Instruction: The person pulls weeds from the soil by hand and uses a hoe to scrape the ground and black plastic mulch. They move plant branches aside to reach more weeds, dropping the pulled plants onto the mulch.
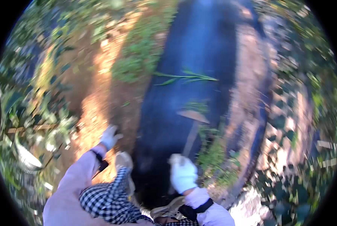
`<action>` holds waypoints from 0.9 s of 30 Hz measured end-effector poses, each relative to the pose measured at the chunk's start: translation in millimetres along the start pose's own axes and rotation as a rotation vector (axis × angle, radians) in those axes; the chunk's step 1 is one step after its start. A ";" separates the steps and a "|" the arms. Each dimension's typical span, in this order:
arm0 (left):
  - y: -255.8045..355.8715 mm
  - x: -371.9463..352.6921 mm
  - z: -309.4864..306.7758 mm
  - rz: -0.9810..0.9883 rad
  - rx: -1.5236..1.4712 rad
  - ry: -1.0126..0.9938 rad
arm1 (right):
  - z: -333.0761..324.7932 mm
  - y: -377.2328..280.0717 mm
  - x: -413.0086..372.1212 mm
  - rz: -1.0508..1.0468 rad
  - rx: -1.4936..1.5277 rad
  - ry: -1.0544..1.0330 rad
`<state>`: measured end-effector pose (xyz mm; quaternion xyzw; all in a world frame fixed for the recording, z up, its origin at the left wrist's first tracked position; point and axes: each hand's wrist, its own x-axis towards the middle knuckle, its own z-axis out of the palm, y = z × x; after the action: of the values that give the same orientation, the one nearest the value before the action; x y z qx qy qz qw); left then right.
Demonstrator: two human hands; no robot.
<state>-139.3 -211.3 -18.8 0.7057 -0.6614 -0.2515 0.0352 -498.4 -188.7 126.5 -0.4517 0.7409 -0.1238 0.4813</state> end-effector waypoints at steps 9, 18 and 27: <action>308.6 -17.7 -199.0 0.619 0.268 -0.447 | -113.9 -60.4 -25.3 0.090 0.260 -0.110; 330.8 -10.7 -250.6 0.521 0.287 -0.145 | -184.4 -33.4 -5.5 -0.652 -0.014 0.098; 249.0 42.9 4.8 0.506 0.739 0.236 | -224.6 -34.0 28.9 -0.515 0.107 0.229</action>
<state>-369.3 -281.2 59.0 0.5111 -0.8497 0.0996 -0.0835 -668.8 -287.1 243.8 -0.5822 0.6438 -0.3312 0.3701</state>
